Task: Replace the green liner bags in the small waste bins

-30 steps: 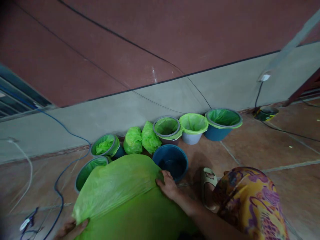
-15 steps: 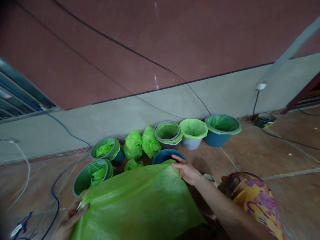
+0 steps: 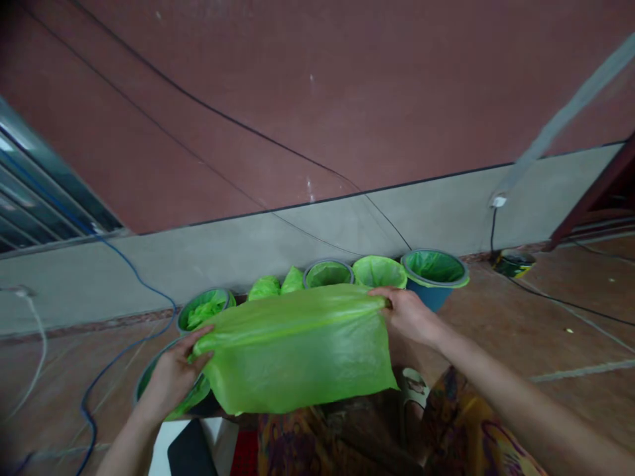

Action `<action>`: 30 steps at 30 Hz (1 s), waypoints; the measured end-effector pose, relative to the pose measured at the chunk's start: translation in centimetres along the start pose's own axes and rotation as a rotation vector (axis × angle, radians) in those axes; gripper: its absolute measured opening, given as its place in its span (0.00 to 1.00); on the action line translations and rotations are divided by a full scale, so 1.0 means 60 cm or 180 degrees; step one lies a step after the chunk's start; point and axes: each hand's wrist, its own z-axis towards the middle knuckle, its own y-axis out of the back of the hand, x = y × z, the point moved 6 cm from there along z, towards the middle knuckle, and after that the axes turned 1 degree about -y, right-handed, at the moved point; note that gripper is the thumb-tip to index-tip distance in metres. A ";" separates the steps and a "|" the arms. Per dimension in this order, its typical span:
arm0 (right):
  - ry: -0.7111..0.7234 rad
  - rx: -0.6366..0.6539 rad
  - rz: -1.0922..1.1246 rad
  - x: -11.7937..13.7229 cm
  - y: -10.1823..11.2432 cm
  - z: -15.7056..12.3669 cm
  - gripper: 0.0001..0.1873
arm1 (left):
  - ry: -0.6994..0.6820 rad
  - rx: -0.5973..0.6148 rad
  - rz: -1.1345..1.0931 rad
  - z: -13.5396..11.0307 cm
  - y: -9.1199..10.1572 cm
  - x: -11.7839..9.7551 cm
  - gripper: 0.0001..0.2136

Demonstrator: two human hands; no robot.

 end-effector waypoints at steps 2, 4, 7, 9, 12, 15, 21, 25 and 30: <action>0.0114 -0.0180 -0.0709 -0.002 0.008 -0.003 0.16 | -0.0275 -0.0059 0.0624 0.002 -0.005 -0.019 0.19; 0.0135 -0.0338 -0.0978 -0.007 0.016 -0.005 0.15 | -0.0363 -0.0171 0.0968 0.001 -0.006 -0.030 0.16; 0.0185 -0.0713 -0.0637 -0.011 0.035 -0.007 0.12 | -0.0469 -0.0577 0.0888 -0.004 0.007 -0.035 0.12; 0.0244 -0.0918 -0.0025 -0.010 0.045 -0.009 0.11 | -0.0544 -0.0817 0.0339 -0.008 0.016 -0.029 0.11; 0.0062 -0.1005 0.1144 -0.009 0.045 -0.011 0.14 | -0.0362 -0.0863 -0.0897 -0.013 0.014 -0.010 0.12; -0.0249 -0.1293 0.1646 -0.006 0.035 -0.016 0.13 | -0.0056 -0.1060 -0.1310 -0.020 0.000 -0.008 0.15; -0.0434 -0.2203 -0.0130 0.016 0.042 -0.026 0.15 | 0.0338 -0.1519 0.0740 -0.035 -0.011 -0.062 0.09; -0.0551 -0.1489 -0.0823 -0.016 0.016 -0.011 0.12 | 0.0437 -0.0621 0.0899 -0.025 -0.026 -0.038 0.08; -0.0936 -0.0246 -0.1057 -0.116 -0.111 -0.037 0.12 | 0.0675 0.0178 0.0936 -0.050 -0.072 0.066 0.08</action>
